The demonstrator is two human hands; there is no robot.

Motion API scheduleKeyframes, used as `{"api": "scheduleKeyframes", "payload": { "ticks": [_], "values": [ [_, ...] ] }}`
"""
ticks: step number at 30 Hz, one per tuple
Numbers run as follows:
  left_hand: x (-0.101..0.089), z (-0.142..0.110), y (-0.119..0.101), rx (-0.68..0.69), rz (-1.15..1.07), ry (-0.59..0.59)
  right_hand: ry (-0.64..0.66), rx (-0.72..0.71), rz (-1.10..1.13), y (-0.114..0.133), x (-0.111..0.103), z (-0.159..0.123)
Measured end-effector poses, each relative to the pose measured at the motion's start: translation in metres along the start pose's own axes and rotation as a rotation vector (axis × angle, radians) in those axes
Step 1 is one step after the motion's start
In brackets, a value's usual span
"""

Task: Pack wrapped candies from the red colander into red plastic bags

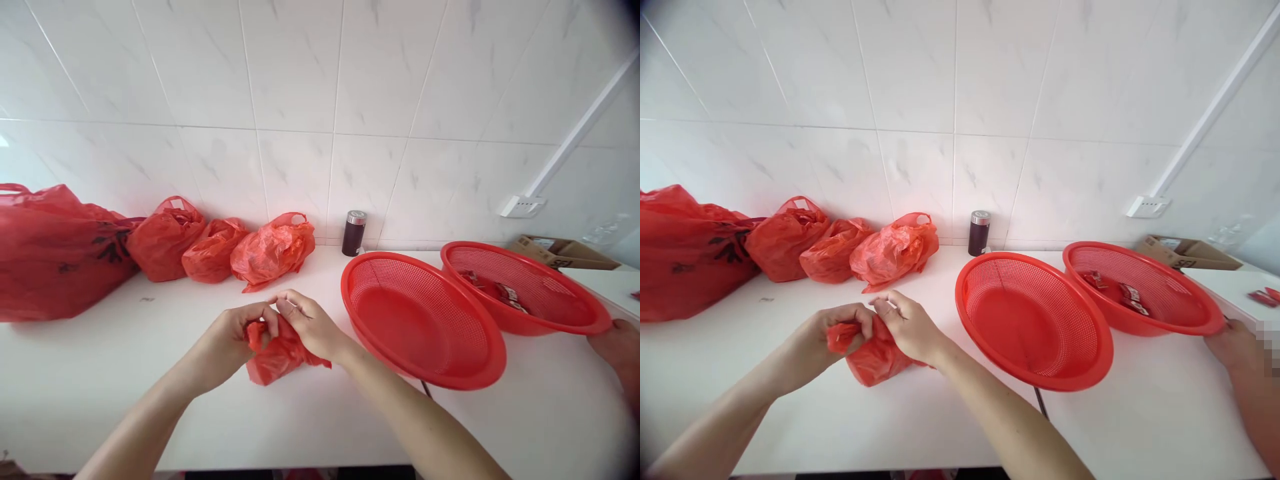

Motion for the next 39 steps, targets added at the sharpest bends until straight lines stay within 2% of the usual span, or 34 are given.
{"api": "scheduleKeyframes", "payload": {
  "ticks": [2,4,6,7,9,11,12,13,16,17,19,22,25,27,29,31,33,35,37,39],
  "values": [
    [-0.006,0.001,0.006,0.065,0.111,-0.211,-0.018,0.019,0.136,-0.013,0.012,0.002],
    [-0.01,-0.001,0.007,0.187,0.23,-0.418,-0.042,0.013,0.264,-0.018,0.021,0.001],
    [-0.009,-0.007,0.006,0.307,0.289,-0.56,-0.048,0.042,0.361,-0.021,0.026,0.0],
    [-0.007,-0.009,0.007,0.341,0.291,-0.595,-0.021,0.08,0.392,-0.025,0.029,0.0],
    [-0.005,-0.012,0.012,0.349,0.257,-0.598,0.075,0.173,0.408,-0.032,0.033,-0.001],
    [-0.002,-0.016,0.018,0.308,0.187,-0.552,0.141,0.21,0.366,-0.036,0.032,-0.002],
    [-0.001,-0.017,0.021,0.268,0.151,-0.528,0.105,0.183,0.301,-0.035,0.026,-0.002],
    [-0.001,-0.019,0.025,0.217,0.118,-0.508,0.009,0.131,0.196,-0.033,0.015,-0.001],
    [0.002,-0.024,0.036,0.066,0.024,-0.465,-0.363,-0.089,-0.225,-0.011,-0.012,-0.005],
    [0.003,-0.025,0.038,0.036,-0.01,-0.456,-0.425,-0.143,-0.312,-0.004,-0.013,-0.008],
    [0.0,-0.029,0.043,0.004,-0.06,-0.464,-0.423,-0.192,-0.356,-0.001,-0.007,-0.008],
    [-0.017,-0.046,0.059,-0.055,-0.047,-0.547,-0.403,-0.089,-0.354,-0.026,-0.006,-0.006],
    [-0.033,-0.08,0.092,-0.171,0.022,-0.635,-0.463,0.115,-0.382,-0.073,-0.017,-0.007],
    [-0.035,-0.104,0.116,-0.276,0.031,-0.665,-0.464,0.187,-0.381,-0.1,-0.017,-0.007],
    [-0.032,-0.12,0.131,-0.326,-0.013,-0.717,-0.453,0.214,-0.386,-0.112,-0.01,-0.006],
    [-0.028,-0.121,0.13,-0.268,-0.055,-0.788,-0.459,0.233,-0.391,-0.111,0.002,-0.005],
    [-0.024,-0.111,0.121,-0.158,-0.046,-0.84,-0.448,0.212,-0.442,-0.099,0.018,-0.004],
    [-0.019,-0.095,0.117,-0.11,0.008,-0.85,-0.394,0.16,-0.547,-0.086,0.037,-0.003],
    [-0.013,-0.081,0.122,-0.13,0.059,-0.821,-0.313,0.114,-0.691,-0.082,0.056,-0.003],
    [-0.008,-0.072,0.13,-0.159,0.089,-0.776,-0.26,0.103,-0.795,-0.087,0.066,-0.004]
  ]
}}
Point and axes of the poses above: each hand's wrist, its own z-axis towards the middle knuckle, its own x-axis out of the palm, y = z × x, the point moved 8 cm from there along z, towards the middle knuckle, and after that the axes turned 14 degrees about -z, right-handed, at the moved point
